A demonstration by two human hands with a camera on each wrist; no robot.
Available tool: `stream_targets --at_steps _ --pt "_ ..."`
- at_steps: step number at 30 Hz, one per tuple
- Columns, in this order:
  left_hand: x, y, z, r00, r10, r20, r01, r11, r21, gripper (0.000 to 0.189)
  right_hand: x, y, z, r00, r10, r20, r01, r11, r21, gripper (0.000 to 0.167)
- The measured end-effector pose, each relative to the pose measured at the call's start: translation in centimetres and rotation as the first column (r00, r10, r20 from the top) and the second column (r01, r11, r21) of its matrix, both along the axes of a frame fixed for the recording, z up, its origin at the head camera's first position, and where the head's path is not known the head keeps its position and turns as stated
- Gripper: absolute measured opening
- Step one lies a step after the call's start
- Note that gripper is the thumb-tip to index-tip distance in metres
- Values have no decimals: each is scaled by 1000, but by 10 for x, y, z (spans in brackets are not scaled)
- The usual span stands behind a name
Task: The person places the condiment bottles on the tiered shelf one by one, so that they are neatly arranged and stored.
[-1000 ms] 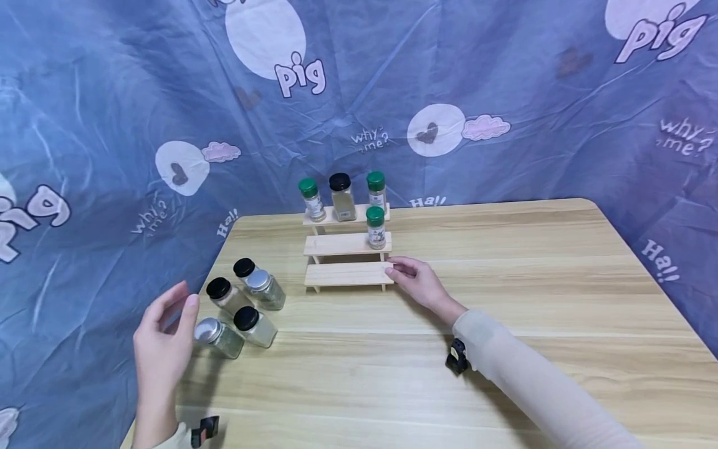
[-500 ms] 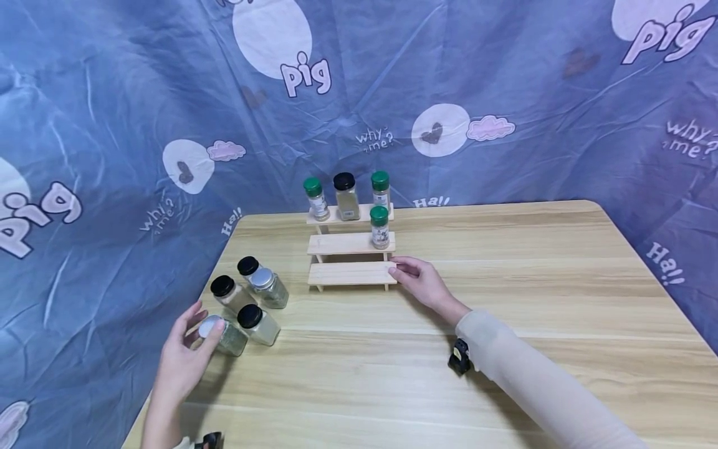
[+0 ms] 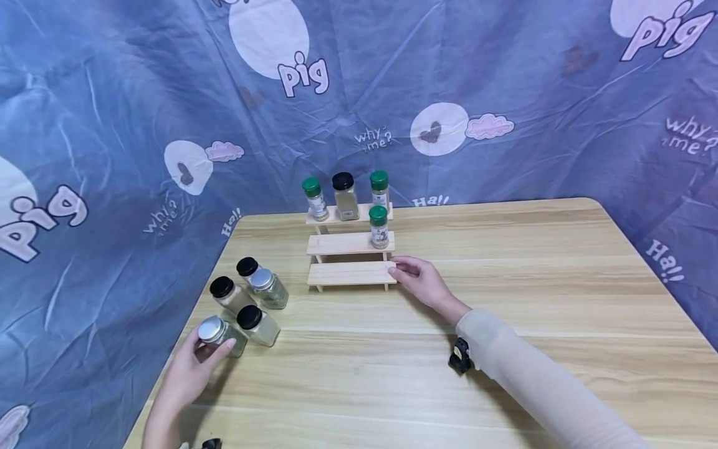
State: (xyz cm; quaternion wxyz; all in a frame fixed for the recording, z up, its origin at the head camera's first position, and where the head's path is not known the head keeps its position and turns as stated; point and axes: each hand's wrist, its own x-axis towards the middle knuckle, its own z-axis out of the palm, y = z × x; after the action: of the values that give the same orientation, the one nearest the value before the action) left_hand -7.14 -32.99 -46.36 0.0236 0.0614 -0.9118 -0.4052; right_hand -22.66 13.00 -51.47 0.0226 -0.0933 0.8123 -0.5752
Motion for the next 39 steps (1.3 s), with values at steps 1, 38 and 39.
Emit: stream_targets --at_steps 1,38,39 --pt "0 0 -1 1000 -3 0 3 1000 -10 69 0 0 0 1000 1 -2 -1 1000 -2 43" --pt "-18 27 85 944 79 -319 -164 955 -248 52 2 0 3 1000 3 22 -2 1000 -27 42" --pt "-22 30 89 942 83 -324 -167 956 -242 51 2 0 3 1000 2 21 -1 1000 -27 42"
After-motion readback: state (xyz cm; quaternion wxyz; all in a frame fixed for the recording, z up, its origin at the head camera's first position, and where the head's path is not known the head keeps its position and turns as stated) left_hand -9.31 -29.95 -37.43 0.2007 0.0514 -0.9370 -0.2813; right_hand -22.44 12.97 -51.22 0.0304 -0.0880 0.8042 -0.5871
